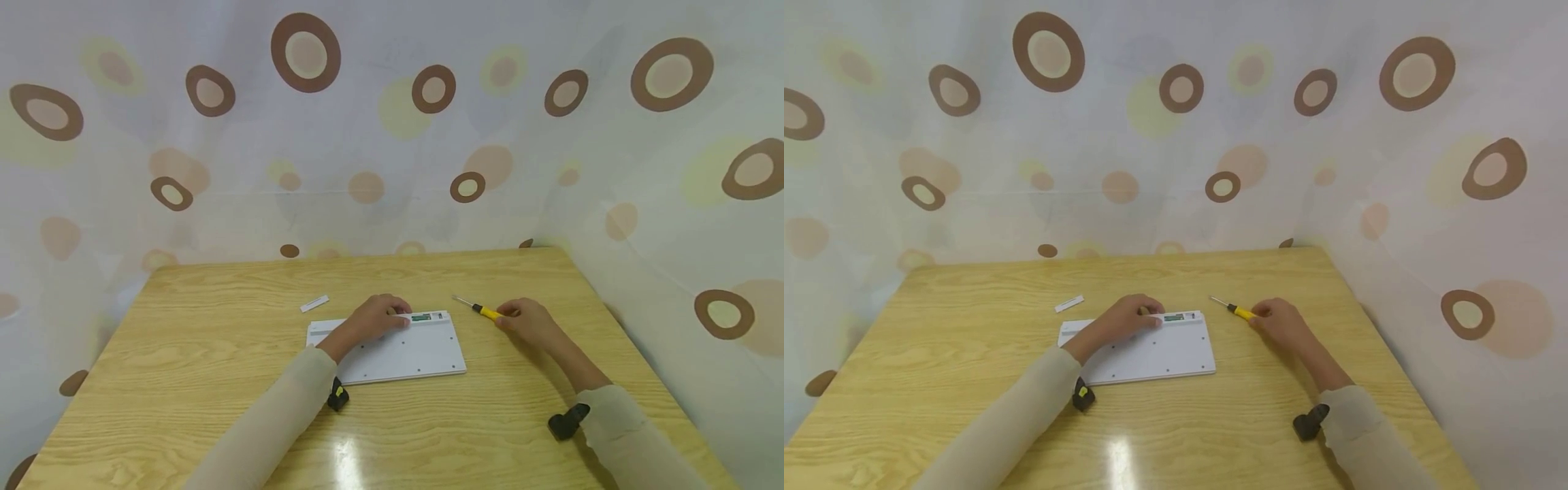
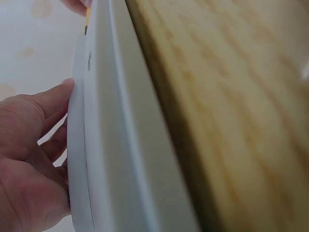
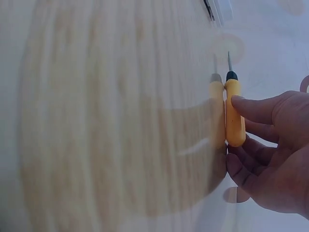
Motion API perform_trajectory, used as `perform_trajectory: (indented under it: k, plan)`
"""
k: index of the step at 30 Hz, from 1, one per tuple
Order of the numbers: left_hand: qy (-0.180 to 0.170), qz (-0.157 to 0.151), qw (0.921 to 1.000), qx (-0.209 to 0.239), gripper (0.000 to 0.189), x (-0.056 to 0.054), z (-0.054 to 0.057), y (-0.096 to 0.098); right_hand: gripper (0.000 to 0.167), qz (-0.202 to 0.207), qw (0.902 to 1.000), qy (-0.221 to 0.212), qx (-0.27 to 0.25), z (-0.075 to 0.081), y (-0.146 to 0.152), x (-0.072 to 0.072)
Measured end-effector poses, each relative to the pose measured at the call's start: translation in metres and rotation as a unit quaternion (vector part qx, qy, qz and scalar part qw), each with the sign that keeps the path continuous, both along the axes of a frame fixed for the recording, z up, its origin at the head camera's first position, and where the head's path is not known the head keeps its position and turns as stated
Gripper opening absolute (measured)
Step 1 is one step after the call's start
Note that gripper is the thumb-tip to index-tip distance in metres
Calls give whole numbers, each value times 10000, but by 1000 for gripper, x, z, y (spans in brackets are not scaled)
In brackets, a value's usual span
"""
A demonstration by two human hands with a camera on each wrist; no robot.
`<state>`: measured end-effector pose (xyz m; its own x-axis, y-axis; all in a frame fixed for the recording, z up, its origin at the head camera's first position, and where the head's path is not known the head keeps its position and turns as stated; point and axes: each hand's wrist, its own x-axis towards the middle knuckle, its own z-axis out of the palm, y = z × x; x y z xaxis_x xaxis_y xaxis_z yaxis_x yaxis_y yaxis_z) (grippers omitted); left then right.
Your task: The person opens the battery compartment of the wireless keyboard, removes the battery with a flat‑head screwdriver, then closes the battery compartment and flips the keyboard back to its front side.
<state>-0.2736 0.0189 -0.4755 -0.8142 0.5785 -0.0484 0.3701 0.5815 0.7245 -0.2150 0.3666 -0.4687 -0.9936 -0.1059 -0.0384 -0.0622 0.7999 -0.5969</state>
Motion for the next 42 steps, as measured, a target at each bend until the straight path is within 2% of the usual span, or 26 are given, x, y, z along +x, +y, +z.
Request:
perform_trajectory:
  k: [14,23,26,32,37,42]
  plan:
    - [-101,69,9999,-38,25,2,2,1,29,10,9999,104,-6,-3,-2,6]
    - [-74,54,10000,-23,24,0,0,1,35,-79,9986,155,-503,3,4,12]
    - [-100,68,9999,-7,23,0,0,0,38,-121,9965,192,-803,7,5,14]
    - [-148,76,9999,0,24,0,-1,-1,41,-468,9877,404,-1434,20,0,13]
    - [-113,49,9999,24,23,0,0,-1,41,-541,9819,811,-1622,29,-11,11]
    - [-120,43,9999,14,24,1,0,-1,46,-522,9744,1116,-1878,33,-20,8]
